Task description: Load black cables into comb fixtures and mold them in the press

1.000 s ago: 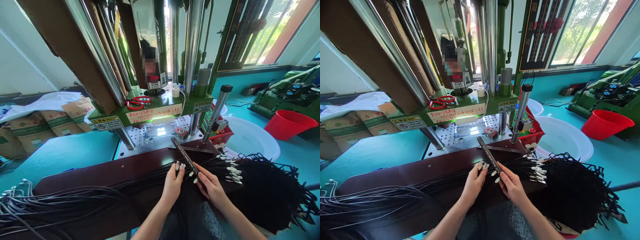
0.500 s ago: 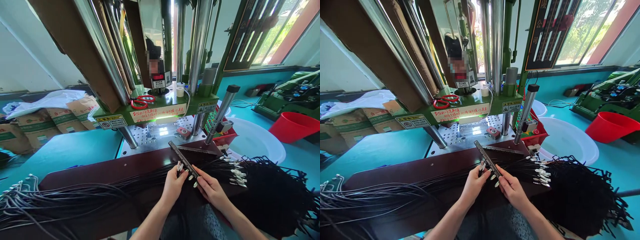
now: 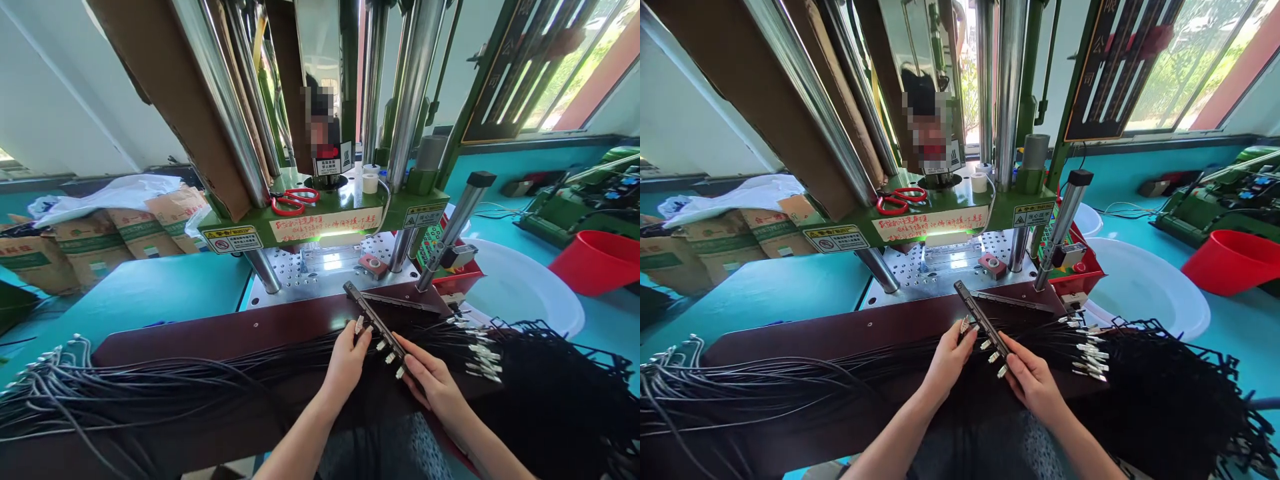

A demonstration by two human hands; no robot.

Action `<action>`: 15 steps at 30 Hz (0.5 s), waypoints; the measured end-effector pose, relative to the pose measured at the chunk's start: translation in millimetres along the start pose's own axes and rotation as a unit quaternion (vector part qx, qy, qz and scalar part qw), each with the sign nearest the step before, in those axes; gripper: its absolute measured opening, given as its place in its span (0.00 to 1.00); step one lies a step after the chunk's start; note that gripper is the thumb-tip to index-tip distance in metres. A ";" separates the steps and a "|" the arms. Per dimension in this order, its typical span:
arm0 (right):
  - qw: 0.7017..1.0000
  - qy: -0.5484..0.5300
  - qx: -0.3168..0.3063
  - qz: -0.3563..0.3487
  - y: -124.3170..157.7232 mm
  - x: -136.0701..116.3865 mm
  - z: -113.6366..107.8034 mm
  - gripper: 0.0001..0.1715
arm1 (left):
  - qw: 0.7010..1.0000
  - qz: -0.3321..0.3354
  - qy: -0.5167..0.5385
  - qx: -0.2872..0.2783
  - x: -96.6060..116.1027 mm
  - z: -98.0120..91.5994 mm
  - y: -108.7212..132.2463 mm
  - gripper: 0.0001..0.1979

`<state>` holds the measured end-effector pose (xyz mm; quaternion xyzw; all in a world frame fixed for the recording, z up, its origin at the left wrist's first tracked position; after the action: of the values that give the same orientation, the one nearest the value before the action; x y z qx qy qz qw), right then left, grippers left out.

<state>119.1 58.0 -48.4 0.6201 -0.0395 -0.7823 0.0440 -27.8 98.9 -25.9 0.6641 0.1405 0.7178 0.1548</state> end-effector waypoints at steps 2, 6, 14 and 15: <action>1.000 0.013 -0.016 -0.001 -1.2 4.2 -0.6 0.29 | 0.998 0.042 -0.049 0.011 5.6 -0.2 -0.4 0.15; 0.994 0.073 -0.067 -0.038 -5.1 6.4 1.6 0.31 | 0.997 0.022 -0.064 0.022 -2.1 -5.9 -4.9 0.14; 0.992 0.071 -0.090 -0.050 -6.5 6.0 5.5 0.31 | 0.998 0.041 -0.029 0.041 1.6 -18.7 -2.0 0.18; 0.995 0.055 -0.070 -0.034 -6.1 7.4 1.3 0.30 | 0.997 0.050 -0.020 0.053 3.7 -23.8 -1.5 0.19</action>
<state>116.1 63.2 -56.0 0.6585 0.0389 -0.7489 0.0624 -51.7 101.8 -25.1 0.6920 0.1419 0.7025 0.0862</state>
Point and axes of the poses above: each hand's wrist, its own y-axis away from the middle knuckle, its own z-axis out of the palm, x = y × z, the point moved 10 cm from there along -y, towards the middle knuckle, and after that the axes turned 14 degrees about -z, right-handed, at the moved point
